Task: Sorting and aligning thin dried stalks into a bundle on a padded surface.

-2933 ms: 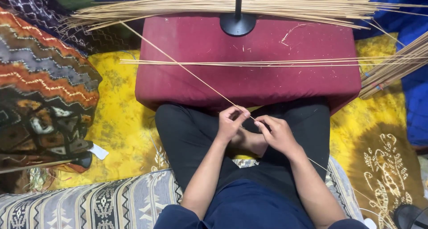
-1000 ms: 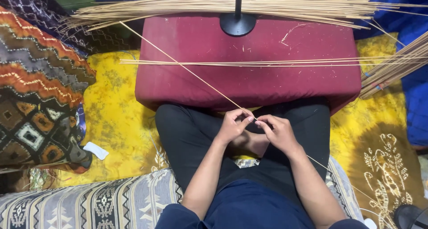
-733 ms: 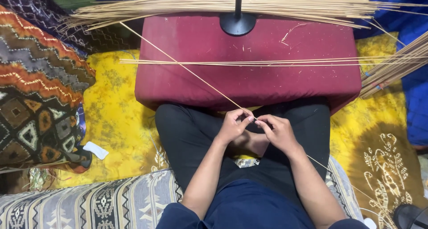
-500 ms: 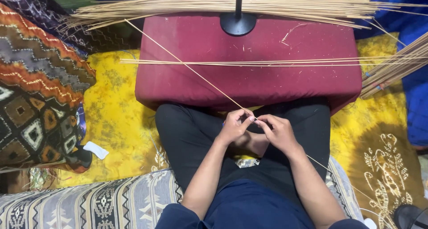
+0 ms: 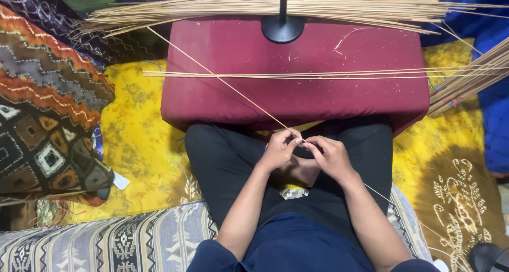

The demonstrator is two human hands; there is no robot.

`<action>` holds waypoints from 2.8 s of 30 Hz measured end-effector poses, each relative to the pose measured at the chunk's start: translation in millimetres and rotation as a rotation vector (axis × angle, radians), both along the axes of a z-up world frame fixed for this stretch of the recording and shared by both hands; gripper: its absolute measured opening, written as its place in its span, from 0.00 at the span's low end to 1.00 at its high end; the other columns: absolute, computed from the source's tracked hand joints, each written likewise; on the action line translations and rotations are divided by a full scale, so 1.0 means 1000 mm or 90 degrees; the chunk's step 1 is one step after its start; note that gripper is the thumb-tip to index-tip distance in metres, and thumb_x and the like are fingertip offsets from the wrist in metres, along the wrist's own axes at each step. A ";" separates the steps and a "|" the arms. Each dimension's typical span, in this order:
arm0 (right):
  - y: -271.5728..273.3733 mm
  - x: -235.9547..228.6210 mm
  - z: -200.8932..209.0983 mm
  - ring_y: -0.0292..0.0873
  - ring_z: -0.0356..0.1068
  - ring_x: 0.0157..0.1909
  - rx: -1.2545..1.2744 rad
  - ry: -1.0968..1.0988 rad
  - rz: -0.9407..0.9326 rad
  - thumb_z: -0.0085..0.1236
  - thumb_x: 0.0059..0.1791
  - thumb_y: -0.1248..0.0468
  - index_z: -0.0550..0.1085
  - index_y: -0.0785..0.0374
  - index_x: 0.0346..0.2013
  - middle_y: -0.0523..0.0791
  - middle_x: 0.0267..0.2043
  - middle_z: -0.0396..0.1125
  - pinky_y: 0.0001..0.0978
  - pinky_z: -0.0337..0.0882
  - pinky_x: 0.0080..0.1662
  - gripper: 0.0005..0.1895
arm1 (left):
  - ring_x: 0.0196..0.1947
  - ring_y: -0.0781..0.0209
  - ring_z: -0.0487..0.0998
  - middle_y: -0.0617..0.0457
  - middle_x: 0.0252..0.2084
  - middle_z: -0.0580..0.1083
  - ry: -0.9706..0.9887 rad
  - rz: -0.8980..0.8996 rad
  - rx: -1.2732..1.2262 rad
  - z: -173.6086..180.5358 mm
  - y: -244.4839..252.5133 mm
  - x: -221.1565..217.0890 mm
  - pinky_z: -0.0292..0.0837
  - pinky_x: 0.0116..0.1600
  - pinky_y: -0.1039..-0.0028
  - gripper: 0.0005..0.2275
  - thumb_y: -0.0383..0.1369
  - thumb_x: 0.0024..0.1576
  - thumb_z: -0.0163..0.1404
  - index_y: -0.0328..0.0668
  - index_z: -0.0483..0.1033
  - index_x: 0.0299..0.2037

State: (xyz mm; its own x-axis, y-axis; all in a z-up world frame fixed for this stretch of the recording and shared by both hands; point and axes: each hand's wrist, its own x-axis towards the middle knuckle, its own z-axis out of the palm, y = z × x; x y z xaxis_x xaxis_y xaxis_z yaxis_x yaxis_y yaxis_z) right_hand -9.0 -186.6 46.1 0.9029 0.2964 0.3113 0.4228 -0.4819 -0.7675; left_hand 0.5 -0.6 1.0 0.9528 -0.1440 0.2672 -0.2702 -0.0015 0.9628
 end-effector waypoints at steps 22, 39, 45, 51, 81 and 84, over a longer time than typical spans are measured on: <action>-0.001 0.000 -0.003 0.50 0.79 0.33 -0.011 0.005 0.011 0.63 0.49 0.68 0.81 0.61 0.38 0.48 0.28 0.77 0.37 0.78 0.35 0.03 | 0.30 0.53 0.78 0.48 0.27 0.78 0.008 -0.032 0.040 0.010 0.005 -0.003 0.74 0.41 0.66 0.01 0.24 0.59 0.55 0.40 0.79 0.37; -0.004 -0.001 -0.007 0.51 0.79 0.35 -0.023 -0.020 0.011 0.63 0.50 0.68 0.80 0.61 0.39 0.49 0.30 0.77 0.38 0.78 0.36 0.04 | 0.30 0.62 0.75 0.50 0.28 0.77 0.048 -0.039 0.024 0.008 0.004 -0.004 0.73 0.38 0.72 0.00 0.25 0.57 0.56 0.38 0.80 0.35; -0.004 0.001 -0.004 0.51 0.79 0.34 -0.016 -0.019 0.016 0.63 0.50 0.68 0.80 0.61 0.38 0.48 0.29 0.76 0.37 0.78 0.35 0.03 | 0.29 0.62 0.75 0.51 0.28 0.77 0.051 -0.043 0.029 0.015 0.006 -0.004 0.72 0.38 0.72 0.01 0.25 0.57 0.56 0.40 0.80 0.34; -0.004 0.001 -0.003 0.49 0.79 0.33 -0.015 -0.018 0.020 0.63 0.50 0.68 0.80 0.60 0.39 0.47 0.29 0.77 0.37 0.78 0.35 0.04 | 0.29 0.59 0.76 0.49 0.28 0.77 0.036 -0.038 0.040 0.014 0.007 -0.002 0.72 0.38 0.70 0.01 0.25 0.56 0.56 0.40 0.79 0.33; -0.005 0.001 -0.013 0.49 0.76 0.28 0.008 -0.086 0.005 0.64 0.50 0.70 0.81 0.60 0.38 0.45 0.26 0.74 0.37 0.76 0.31 0.04 | 0.33 0.64 0.81 0.51 0.27 0.79 0.073 0.101 -0.047 -0.014 -0.010 -0.002 0.76 0.43 0.71 0.04 0.30 0.60 0.58 0.40 0.82 0.34; -0.003 -0.002 -0.007 0.51 0.74 0.27 0.005 -0.114 0.004 0.64 0.50 0.70 0.80 0.61 0.38 0.47 0.26 0.73 0.38 0.73 0.29 0.03 | 0.34 0.65 0.77 0.49 0.28 0.78 0.022 0.087 -0.011 0.001 -0.017 -0.011 0.73 0.43 0.70 0.04 0.30 0.61 0.57 0.40 0.81 0.34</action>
